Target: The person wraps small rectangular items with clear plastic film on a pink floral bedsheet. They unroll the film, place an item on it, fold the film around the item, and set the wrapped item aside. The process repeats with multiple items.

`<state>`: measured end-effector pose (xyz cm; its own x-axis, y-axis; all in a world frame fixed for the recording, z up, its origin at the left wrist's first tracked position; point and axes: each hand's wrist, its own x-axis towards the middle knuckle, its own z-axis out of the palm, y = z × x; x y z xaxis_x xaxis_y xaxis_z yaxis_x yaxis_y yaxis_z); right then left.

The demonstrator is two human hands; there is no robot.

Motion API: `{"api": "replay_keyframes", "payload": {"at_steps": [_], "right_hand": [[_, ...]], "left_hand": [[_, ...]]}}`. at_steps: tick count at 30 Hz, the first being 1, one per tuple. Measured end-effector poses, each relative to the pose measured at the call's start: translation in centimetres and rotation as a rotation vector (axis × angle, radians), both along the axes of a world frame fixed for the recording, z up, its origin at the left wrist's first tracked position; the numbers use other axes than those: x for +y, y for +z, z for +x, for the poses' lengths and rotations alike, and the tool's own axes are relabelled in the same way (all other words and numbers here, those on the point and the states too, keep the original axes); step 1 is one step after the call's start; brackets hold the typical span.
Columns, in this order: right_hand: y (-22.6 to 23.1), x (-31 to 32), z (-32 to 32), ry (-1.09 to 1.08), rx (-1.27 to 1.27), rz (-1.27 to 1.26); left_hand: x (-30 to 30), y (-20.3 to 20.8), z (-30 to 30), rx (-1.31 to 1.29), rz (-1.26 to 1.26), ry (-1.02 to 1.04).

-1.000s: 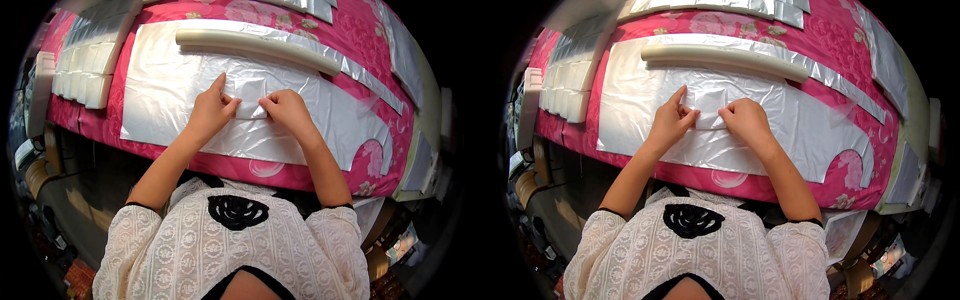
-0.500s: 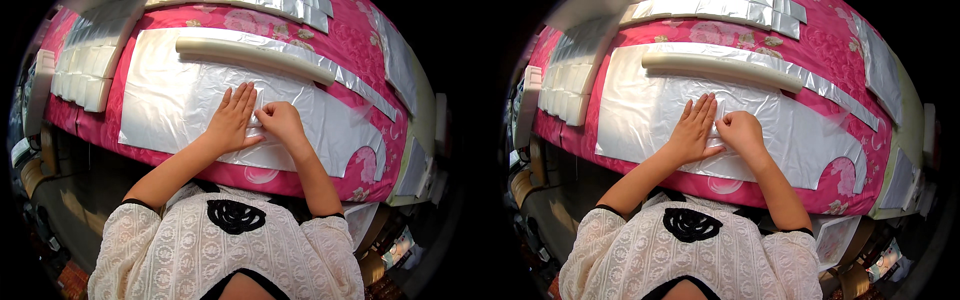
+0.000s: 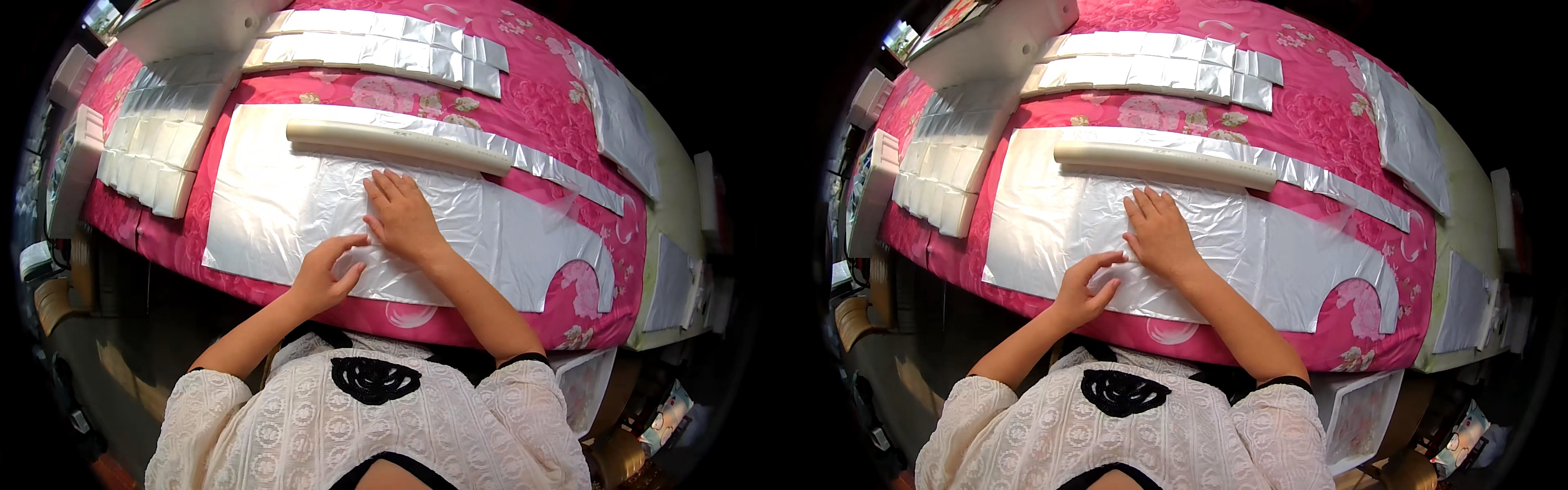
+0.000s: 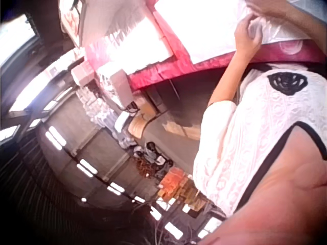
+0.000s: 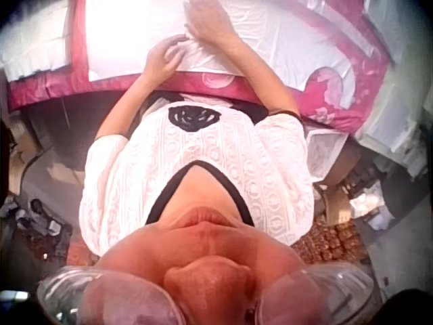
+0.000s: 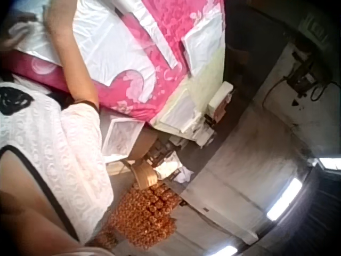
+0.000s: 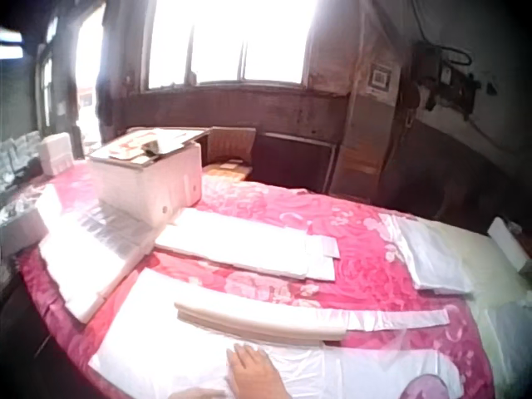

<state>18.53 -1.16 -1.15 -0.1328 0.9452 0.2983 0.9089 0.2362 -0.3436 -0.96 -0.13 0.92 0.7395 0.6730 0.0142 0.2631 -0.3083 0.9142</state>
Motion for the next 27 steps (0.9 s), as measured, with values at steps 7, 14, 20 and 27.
{"api": "replay_keyframes", "payload": {"at_steps": [7, 14, 20, 27], "right_hand": [[-1.1, -3.5, -7.6, 0.025, 0.164, -0.272], [-0.3, -7.9, -14.3, 0.396, 0.318, -0.415], [1.7, -4.7, -6.8, 0.511, 0.176, -0.182], [2.2, 4.5, 13.1, -0.289, 0.994, -0.117]], "left_hand": [[-7.1, -3.0, -10.9, 0.262, -1.146, 0.289], [-8.0, -2.1, -10.5, 0.071, -1.189, 0.580], [-4.8, 3.4, -8.1, 0.413, 0.029, 0.201], [-1.7, 4.8, -6.0, 0.225, 0.134, 0.224]]}}
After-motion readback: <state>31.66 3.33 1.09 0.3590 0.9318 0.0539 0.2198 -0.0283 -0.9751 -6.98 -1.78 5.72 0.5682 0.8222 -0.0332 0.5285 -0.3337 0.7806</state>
